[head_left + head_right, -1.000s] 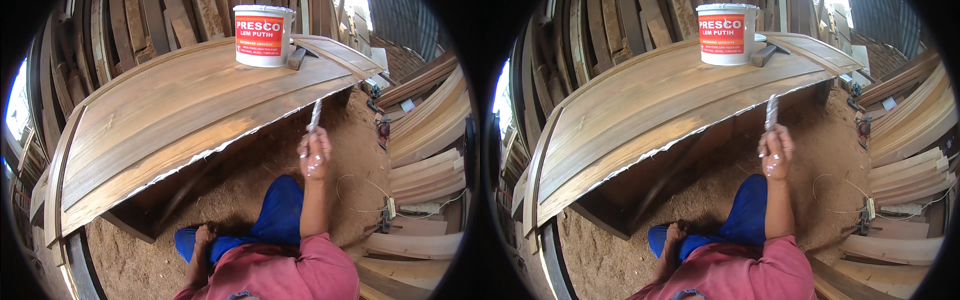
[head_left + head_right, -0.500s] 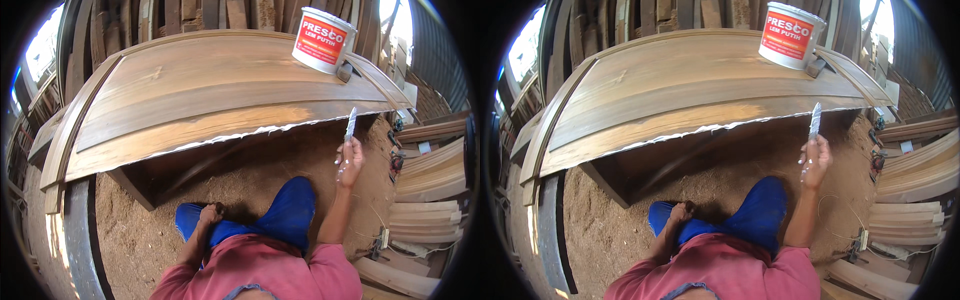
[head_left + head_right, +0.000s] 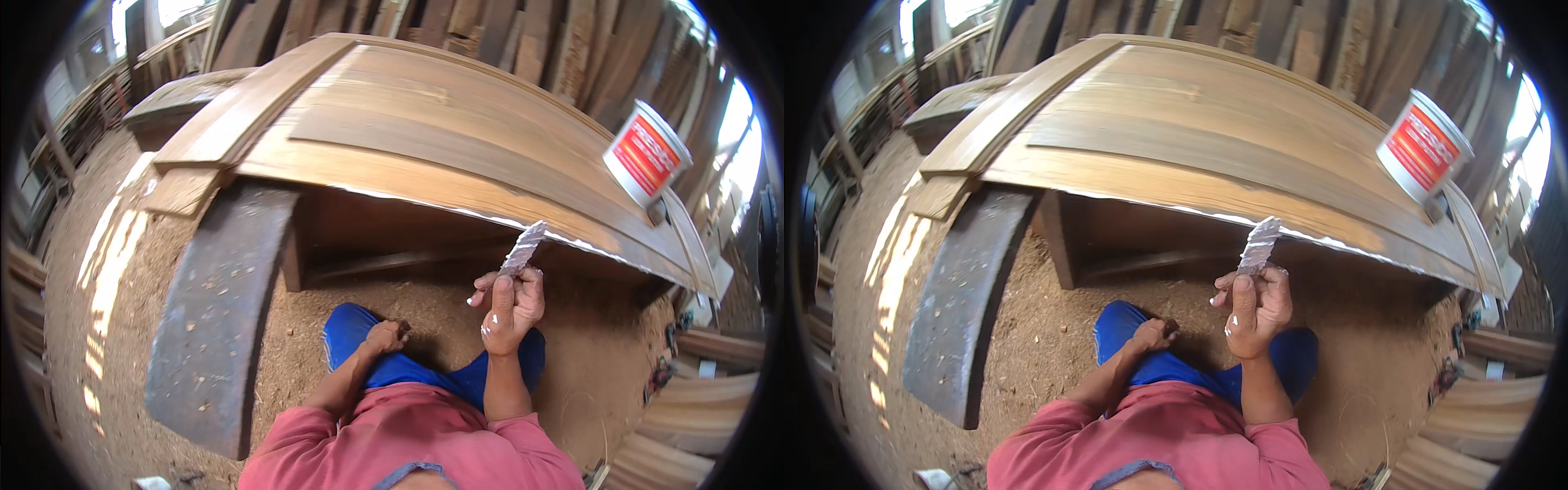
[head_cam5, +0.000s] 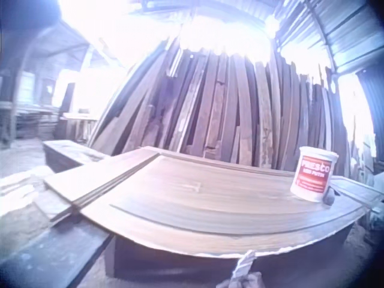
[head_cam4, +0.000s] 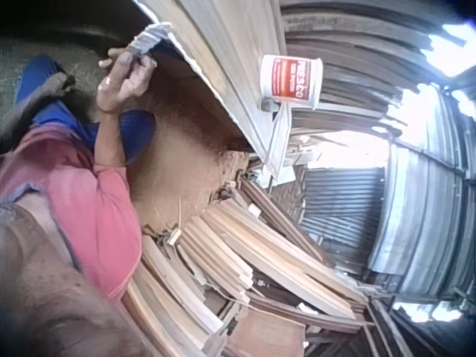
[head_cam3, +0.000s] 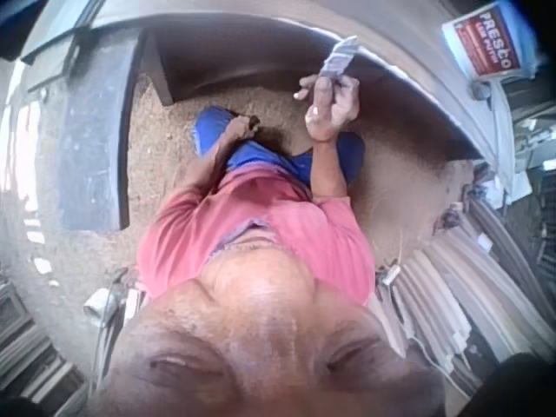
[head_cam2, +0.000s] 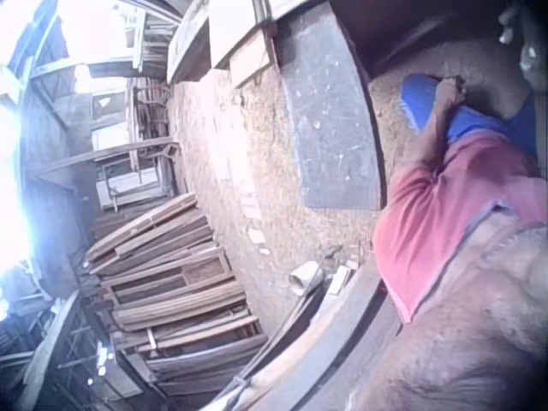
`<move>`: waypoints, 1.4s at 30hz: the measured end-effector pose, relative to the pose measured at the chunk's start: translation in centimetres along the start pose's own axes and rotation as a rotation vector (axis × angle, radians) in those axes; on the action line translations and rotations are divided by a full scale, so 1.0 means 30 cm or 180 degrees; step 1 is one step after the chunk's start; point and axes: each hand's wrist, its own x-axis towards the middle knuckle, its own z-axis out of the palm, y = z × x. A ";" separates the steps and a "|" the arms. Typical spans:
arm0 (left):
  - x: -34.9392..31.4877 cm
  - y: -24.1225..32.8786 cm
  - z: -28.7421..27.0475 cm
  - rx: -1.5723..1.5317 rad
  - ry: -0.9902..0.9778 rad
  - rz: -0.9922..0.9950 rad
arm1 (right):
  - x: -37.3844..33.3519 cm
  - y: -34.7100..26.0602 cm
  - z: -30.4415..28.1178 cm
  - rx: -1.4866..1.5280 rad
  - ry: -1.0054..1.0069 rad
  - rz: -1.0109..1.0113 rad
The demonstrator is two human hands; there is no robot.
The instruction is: The person applies white adhesive to the edges of a wooden door using a small putty knife.
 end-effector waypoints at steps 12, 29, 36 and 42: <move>-0.021 -0.073 0.027 -0.0638 0.0418 0.0166 | 0.222 -0.435 0.215 -0.2063 -0.1786 -0.1552; 0.005 -0.088 0.057 -0.0746 0.0521 0.0183 | 0.506 -0.418 0.561 -0.2798 -0.3110 -0.2972; -0.020 -0.082 0.030 -0.0745 0.0452 0.0086 | 0.518 -0.489 0.590 -0.2672 -0.3030 -0.2976; 0.002 -0.076 0.047 -0.0723 0.0501 0.0179 | 0.505 -0.508 0.591 -0.3175 -0.3268 -0.3034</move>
